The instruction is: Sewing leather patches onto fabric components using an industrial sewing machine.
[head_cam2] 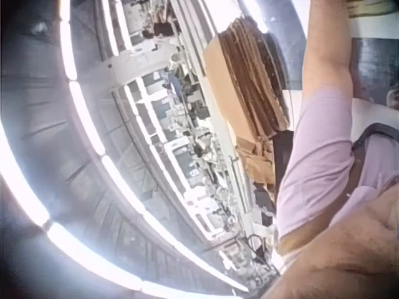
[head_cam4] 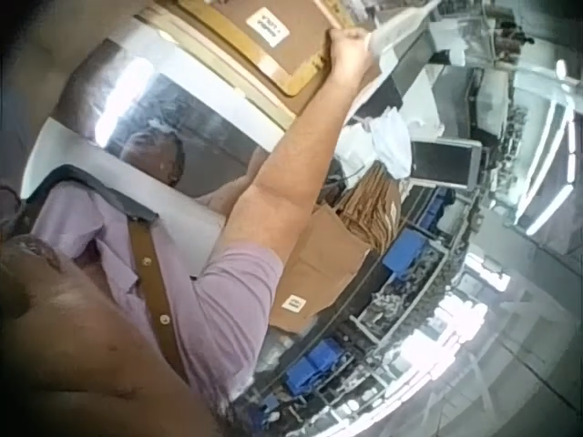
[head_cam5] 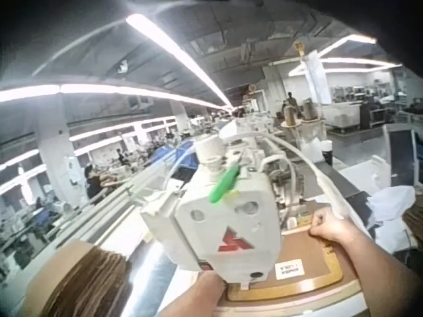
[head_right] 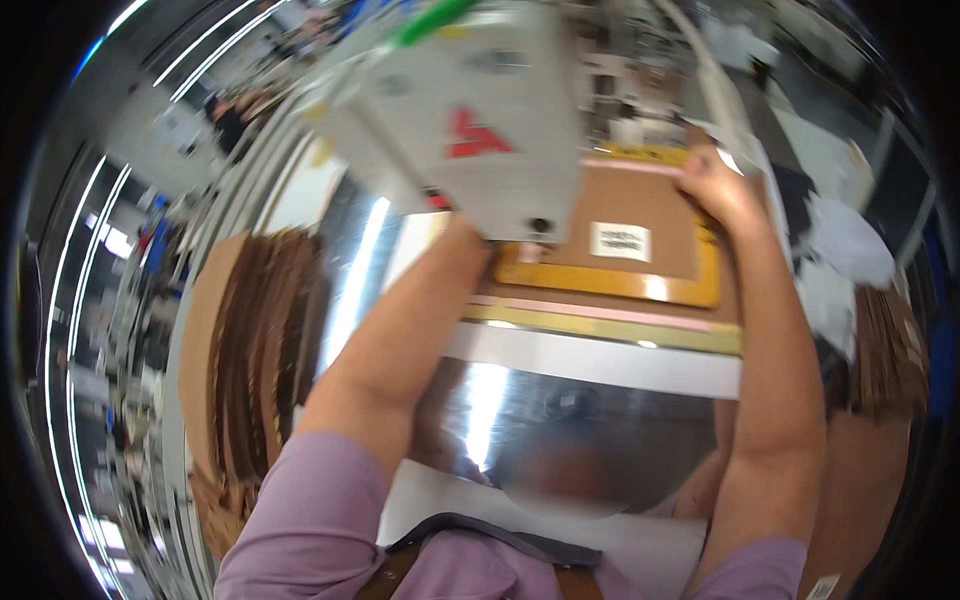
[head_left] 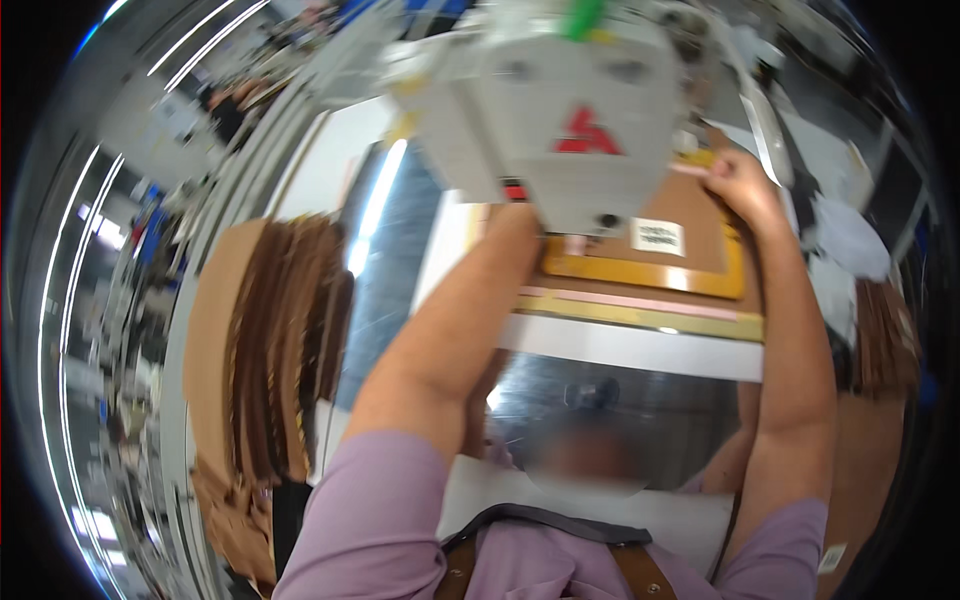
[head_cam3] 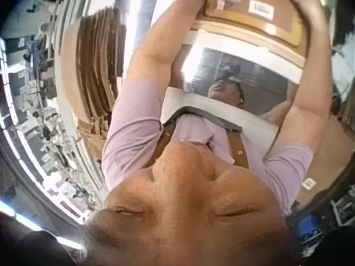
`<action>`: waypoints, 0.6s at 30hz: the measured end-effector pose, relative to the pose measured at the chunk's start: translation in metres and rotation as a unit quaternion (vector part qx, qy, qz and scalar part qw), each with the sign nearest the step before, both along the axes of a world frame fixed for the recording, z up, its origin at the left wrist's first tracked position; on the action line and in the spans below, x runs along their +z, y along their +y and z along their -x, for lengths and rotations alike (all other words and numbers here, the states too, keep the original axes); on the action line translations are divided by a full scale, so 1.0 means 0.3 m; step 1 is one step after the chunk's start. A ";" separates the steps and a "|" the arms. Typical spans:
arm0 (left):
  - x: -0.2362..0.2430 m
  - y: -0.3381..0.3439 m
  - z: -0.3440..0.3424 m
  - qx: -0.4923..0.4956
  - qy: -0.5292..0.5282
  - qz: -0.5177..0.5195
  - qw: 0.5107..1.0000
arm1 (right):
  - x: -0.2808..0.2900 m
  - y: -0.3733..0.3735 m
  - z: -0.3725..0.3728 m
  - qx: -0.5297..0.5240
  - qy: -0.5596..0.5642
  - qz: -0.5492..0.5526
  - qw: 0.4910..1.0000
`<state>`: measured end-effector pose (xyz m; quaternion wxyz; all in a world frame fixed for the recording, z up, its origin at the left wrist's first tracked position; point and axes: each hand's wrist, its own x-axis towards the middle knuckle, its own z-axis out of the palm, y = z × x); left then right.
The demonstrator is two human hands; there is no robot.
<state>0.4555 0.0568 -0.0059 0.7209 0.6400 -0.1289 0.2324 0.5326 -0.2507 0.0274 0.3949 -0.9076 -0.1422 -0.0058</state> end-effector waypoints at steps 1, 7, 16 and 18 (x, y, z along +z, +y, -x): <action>0.012 -0.060 -0.018 0.040 -0.012 -0.014 0.999 | -0.089 -0.084 -0.110 0.074 -0.037 -0.061 0.995; 0.025 -0.015 0.033 0.161 -0.041 -0.069 0.984 | -0.013 0.018 -0.023 0.048 -0.005 -0.052 0.997; 0.086 -0.026 0.036 0.220 -0.084 -0.145 0.961 | 0.002 0.040 0.003 0.012 -0.042 0.003 0.999; 0.069 -0.048 0.062 0.214 -0.084 -0.158 0.960 | 0.008 0.023 0.006 0.003 -0.037 0.014 0.999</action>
